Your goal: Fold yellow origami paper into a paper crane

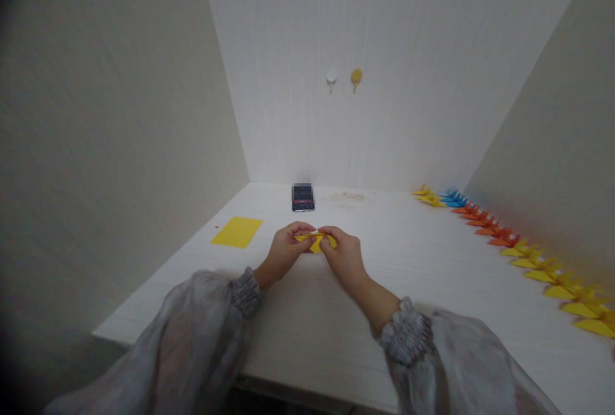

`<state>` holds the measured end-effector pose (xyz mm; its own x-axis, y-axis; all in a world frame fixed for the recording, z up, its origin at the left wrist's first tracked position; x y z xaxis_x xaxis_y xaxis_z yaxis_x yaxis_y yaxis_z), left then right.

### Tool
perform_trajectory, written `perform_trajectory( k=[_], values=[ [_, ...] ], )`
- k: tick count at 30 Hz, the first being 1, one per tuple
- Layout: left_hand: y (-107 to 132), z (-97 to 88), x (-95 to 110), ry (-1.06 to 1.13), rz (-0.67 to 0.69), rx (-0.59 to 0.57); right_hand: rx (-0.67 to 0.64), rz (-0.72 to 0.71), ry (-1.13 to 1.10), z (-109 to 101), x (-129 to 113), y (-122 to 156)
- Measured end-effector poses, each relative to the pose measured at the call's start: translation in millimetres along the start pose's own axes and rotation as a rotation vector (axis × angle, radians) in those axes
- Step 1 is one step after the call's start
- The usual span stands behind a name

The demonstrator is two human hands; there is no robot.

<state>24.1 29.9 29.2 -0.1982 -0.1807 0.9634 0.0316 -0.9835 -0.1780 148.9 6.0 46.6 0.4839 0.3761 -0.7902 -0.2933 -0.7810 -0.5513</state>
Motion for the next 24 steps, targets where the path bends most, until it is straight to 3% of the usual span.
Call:
perform_trajectory(
  k=[11,16,24],
  values=[
    [3,-1.6,1,-0.116,0.151,0.035,-0.022,0.217,-0.26,7,5,1],
    [4,-1.6,2,-0.178,0.202,0.038,-0.044,0.243,-0.309,10,9,2],
    [2,-2.5,2,-0.128,0.163,0.035,-0.046,0.25,-0.361,10,10,4]
  ],
)
Point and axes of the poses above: each hand's wrist, its own y-axis away from the middle knuckle, its own z-axis out of the palm, x = y × z, the point moved 5 cm from there along -y, towards the middle knuckle, and after that the axes turned 15 degrees about x, right-handed, at the moved point
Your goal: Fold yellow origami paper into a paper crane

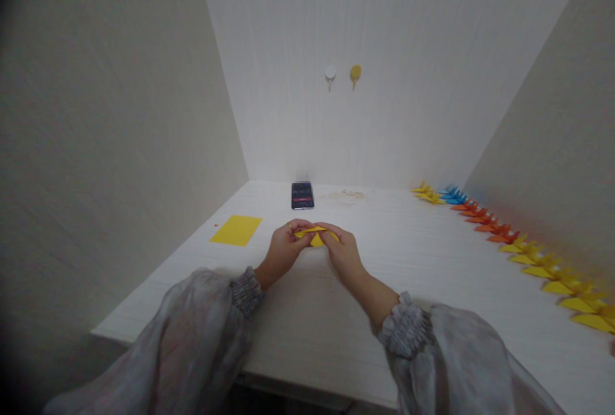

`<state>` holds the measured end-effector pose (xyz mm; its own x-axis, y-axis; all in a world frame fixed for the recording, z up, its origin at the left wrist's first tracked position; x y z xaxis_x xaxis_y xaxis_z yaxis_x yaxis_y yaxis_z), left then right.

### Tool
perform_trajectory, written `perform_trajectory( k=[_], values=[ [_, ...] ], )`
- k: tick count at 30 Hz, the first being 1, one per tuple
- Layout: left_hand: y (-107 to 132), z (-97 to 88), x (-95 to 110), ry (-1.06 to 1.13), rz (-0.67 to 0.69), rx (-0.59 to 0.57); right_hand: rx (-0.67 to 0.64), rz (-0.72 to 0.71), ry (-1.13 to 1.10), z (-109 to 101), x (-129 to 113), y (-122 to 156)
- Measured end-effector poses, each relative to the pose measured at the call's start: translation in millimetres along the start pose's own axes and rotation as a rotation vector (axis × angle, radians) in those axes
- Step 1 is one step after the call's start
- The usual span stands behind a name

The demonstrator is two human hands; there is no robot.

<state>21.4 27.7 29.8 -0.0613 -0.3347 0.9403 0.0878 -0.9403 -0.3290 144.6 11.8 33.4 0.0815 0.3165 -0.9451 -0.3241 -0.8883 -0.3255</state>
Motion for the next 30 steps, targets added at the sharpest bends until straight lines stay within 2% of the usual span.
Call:
perform_trajectory(
  k=[6,18,24,30],
  values=[
    [-1,0.7,-2,0.087,-0.083,0.006,-0.011,0.053,-0.055,-1,1,0],
    [1,-3.1,-4,0.175,-0.211,-0.011,-0.097,-0.091,-0.015,-9,-1,-3],
    [2,-3.6,0,0.211,-0.244,0.003,-0.183,-0.173,0.036,-7,-6,0],
    [1,-2.9,1,0.198,-0.253,0.018,-0.168,-0.191,0.069,-6,-4,-1]
  ],
)
Point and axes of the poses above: each hand's wrist, its own y-axis away from the middle knuckle, its own z-axis out of the palm, x = y × z, the point moved 5 cm from there along -y, towards the middle knuckle, and after that the axes turned 15 degrees about x, right-handed, at the moved point
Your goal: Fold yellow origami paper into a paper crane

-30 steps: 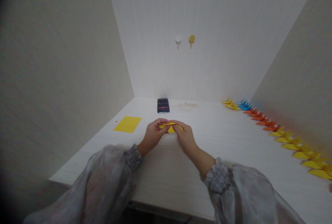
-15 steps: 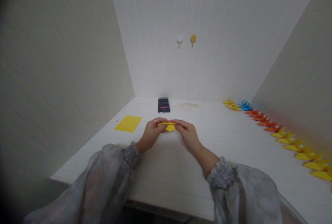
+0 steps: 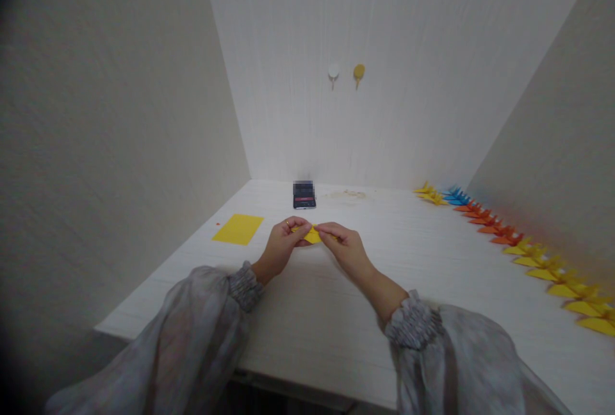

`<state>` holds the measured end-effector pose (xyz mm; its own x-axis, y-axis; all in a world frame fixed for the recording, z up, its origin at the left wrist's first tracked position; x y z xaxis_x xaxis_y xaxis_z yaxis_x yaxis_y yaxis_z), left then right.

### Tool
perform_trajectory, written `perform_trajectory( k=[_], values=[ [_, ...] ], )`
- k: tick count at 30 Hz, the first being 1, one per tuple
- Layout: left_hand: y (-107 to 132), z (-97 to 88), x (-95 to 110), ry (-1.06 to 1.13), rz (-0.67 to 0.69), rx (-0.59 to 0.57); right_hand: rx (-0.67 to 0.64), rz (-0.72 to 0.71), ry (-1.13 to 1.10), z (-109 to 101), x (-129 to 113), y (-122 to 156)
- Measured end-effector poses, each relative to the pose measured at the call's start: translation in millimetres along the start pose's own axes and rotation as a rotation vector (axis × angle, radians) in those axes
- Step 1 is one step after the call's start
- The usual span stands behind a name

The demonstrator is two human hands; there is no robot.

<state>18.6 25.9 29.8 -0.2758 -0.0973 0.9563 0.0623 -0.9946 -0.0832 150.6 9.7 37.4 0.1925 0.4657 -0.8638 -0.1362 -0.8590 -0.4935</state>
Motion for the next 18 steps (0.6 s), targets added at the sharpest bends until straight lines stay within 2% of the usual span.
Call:
perform_trajectory(
  k=[9,18],
  values=[
    [-2,-0.4,-2,0.029,0.039,-0.014,0.108,0.219,-0.155,1,12,0],
    [-4,-4.1,-1,0.052,0.048,0.017,0.113,0.224,-0.155,1,12,0]
  ],
)
Point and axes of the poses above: each hand's wrist, its own y-axis away from the middle knuckle, its own z-axis out of the palm, x = y × z, the point moved 5 cm from there along -y, towards the middle knuckle, and after that the axes turned 15 degrees about x, right-handed, at the moved point
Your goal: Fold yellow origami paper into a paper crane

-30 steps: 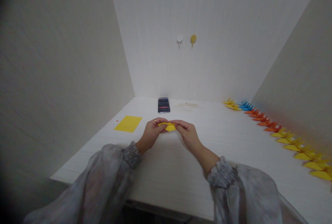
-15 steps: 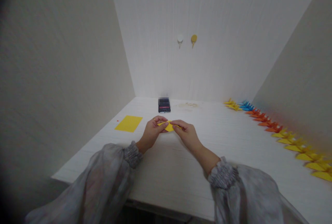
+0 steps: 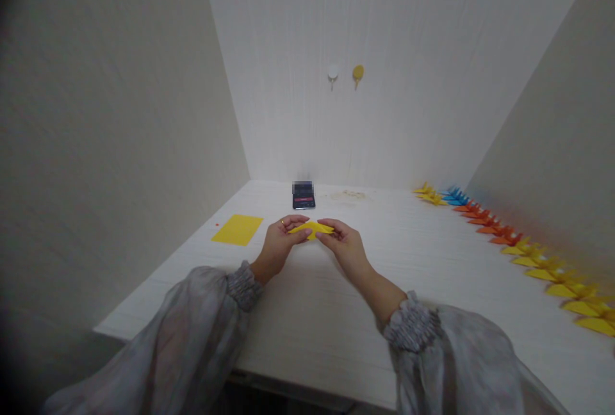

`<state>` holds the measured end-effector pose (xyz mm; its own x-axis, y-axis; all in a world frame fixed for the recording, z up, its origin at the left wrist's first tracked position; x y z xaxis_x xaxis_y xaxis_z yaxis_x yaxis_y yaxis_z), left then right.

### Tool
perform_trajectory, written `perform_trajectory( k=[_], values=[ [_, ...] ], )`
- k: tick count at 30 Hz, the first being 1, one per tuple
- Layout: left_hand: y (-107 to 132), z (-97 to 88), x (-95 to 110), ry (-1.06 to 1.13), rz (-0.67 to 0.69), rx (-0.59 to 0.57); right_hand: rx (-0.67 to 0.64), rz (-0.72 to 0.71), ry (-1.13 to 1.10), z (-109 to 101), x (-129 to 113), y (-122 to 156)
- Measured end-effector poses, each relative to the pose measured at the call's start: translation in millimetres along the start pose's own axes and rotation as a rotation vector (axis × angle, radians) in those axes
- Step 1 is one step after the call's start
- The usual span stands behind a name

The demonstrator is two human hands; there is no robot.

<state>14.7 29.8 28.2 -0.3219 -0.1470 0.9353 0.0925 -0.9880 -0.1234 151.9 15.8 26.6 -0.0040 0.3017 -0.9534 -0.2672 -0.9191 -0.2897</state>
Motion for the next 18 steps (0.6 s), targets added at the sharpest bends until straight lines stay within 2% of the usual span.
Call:
perform_trajectory(
  k=[8,14,18],
  values=[
    [3,6.7,-10,-0.069,-0.036,-0.165,-0.082,-0.074,0.052,0,-2,1],
    [-1,1.8,-9,-0.066,-0.031,-0.111,-0.118,-0.212,0.067,-2,-11,-1],
    [0,0.3,-9,-0.052,-0.065,-0.121,-0.127,-0.263,0.065,-4,-15,-2]
  ],
)
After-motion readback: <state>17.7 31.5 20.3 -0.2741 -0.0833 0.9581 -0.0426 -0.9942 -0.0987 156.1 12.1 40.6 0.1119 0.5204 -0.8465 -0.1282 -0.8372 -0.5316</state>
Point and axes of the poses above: each hand's wrist, its own y-axis away from the middle knuckle, its own z-axis out of the palm, x = y × z, the point moved 5 cm from there along -y, towards the middle knuckle, and after that the axes turned 15 degrees about x, right-handed, at the moved point
